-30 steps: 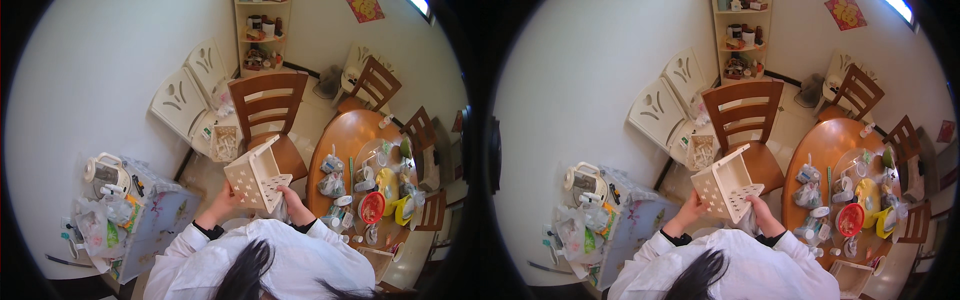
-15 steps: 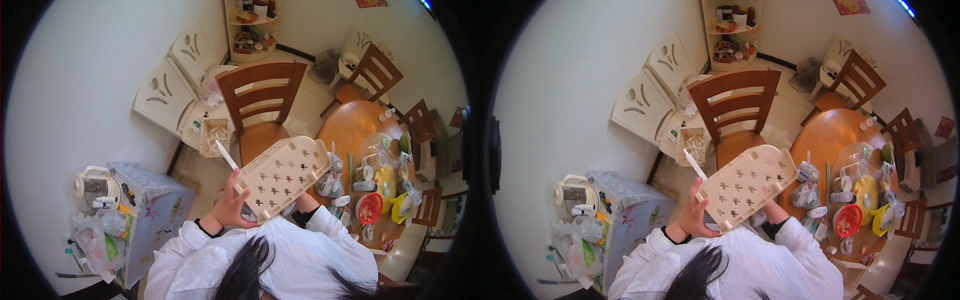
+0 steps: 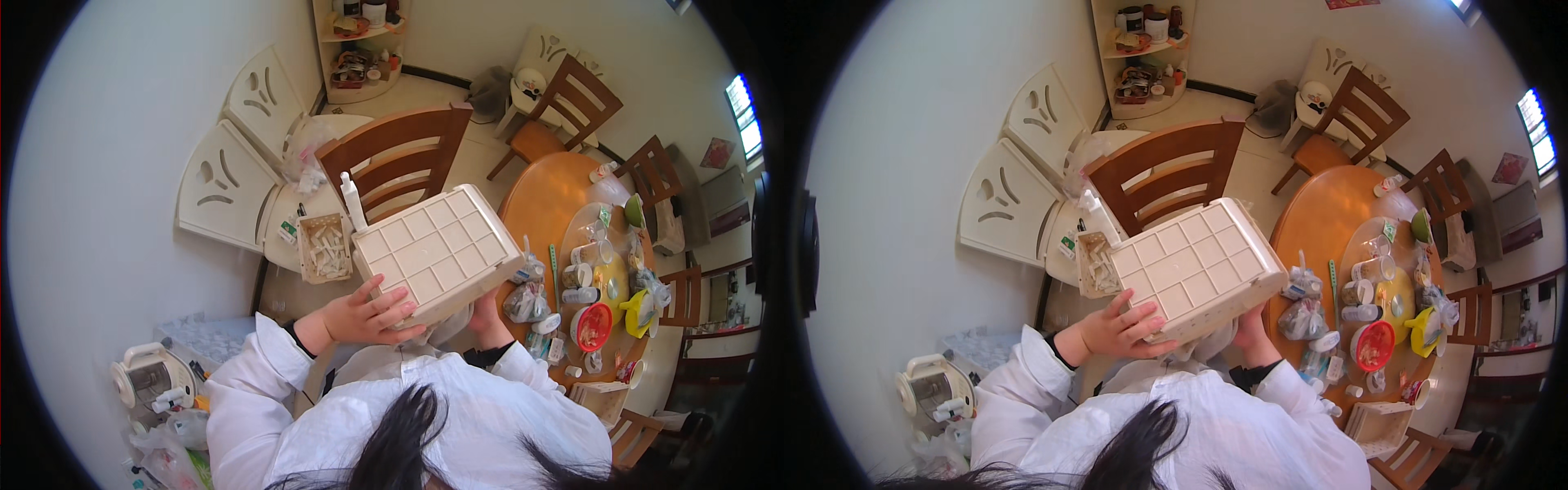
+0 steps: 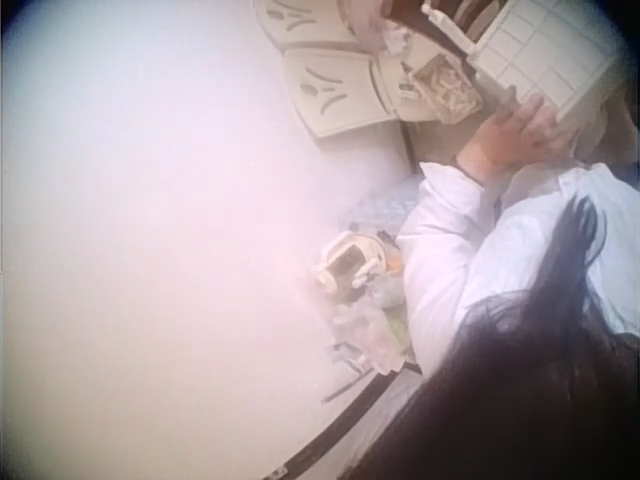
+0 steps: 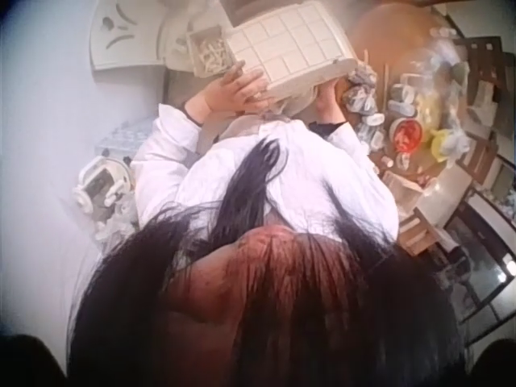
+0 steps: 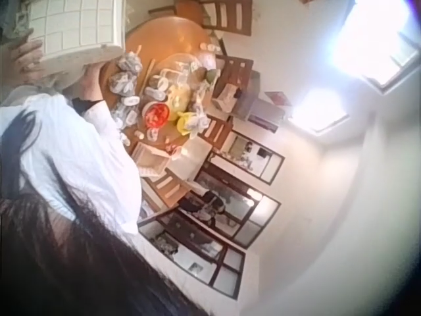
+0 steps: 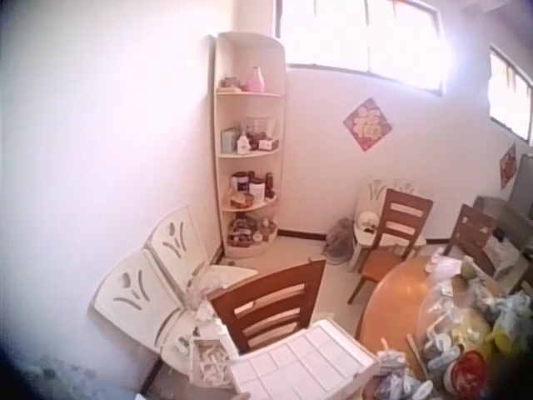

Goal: Assembling and wiping down components of small plastic interlocking storage bins.

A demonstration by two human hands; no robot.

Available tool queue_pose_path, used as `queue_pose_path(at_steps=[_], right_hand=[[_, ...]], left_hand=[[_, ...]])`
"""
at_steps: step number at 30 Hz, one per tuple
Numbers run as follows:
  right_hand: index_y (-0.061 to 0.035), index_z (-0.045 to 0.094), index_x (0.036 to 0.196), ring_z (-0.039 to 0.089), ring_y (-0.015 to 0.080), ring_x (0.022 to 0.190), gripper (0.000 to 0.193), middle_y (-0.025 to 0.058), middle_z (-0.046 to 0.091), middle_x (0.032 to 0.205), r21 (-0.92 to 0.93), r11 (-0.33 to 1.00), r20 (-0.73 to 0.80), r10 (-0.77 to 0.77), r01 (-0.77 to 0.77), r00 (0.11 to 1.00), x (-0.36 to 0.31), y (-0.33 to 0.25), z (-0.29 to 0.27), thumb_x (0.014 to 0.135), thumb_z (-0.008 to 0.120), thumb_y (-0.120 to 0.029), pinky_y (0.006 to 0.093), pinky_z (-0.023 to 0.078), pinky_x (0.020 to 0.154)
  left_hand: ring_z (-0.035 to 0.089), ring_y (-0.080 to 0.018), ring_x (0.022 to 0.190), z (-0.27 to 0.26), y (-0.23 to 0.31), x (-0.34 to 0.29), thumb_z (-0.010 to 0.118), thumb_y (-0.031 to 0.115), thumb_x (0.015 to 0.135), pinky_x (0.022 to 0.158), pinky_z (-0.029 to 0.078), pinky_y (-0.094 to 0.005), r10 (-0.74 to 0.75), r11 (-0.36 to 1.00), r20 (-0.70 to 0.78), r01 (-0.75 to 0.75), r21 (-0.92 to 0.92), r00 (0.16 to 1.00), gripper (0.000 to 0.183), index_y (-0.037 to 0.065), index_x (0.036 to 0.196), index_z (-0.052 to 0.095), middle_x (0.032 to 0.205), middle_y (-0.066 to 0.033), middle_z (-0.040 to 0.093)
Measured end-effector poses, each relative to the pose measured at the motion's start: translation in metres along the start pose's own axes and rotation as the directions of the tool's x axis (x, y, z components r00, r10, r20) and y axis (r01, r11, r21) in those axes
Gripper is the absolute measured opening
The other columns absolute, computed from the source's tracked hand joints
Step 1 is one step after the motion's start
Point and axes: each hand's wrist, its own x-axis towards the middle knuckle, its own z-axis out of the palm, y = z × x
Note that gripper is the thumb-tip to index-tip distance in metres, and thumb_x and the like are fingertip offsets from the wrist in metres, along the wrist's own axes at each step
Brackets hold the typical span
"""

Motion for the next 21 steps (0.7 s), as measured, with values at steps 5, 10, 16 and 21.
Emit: queue_pose_path(at_steps=[5,10,16,21], right_hand=[[-0.0154,0.036,0.143,0.044,0.0279,0.127,0.103,0.0056,0.044,0.143,0.019,0.994,-0.062,-0.103,0.104,0.993,0.019,0.004,0.011,0.069,0.042,-0.086,0.0460,0.036,0.106],[-0.0161,0.038,0.142,0.045,0.0279,0.127,0.098,0.0044,0.045,0.142,0.012,0.970,-0.197,-0.236,0.243,0.952,0.043,0.008,0.034,0.073,0.039,-0.085,0.0455,0.037,0.105],[-0.0182,0.036,0.144,0.043,0.0262,0.128,0.097,0.0025,0.044,0.143,-0.003,0.959,-0.296,-0.272,0.284,0.916,0.057,0.018,0.010,0.073,0.037,-0.085,0.0444,0.037,0.104],[-0.0172,0.033,0.144,0.043,0.0247,0.128,0.099,0.0020,0.043,0.143,-0.082,0.976,-0.202,-0.216,0.203,0.955,0.061,0.036,0.017,0.072,0.039,-0.085,0.0439,0.037,0.105]], left_hand=[[0.046,-0.0257,0.123,0.009,-0.020,-0.016,0.061,0.037,0.085,0.111,0.027,-0.0520,-0.053,0.998,0.003,0.053,-0.026,0.999,0.034,0.039,0.117,0.050,0.126,-0.0050,0.042],[0.042,-0.0265,0.127,0.019,-0.025,-0.028,0.063,0.040,0.082,0.111,0.026,-0.0515,-0.099,0.994,-0.016,0.098,-0.046,0.995,0.038,0.039,0.117,0.048,0.130,-0.0073,0.040],[0.029,-0.0348,0.135,0.037,-0.032,-0.053,0.066,0.050,0.081,0.109,0.027,-0.0492,-0.868,0.396,0.052,0.751,-0.528,0.494,0.063,0.027,0.133,0.038,0.142,-0.0142,0.032],[0.036,-0.0278,0.132,0.056,-0.049,-0.080,0.064,0.044,0.087,0.102,0.040,-0.0445,-0.313,-0.920,0.900,0.139,-0.367,0.304,0.079,0.014,0.145,0.020,0.144,-0.0100,0.033]])
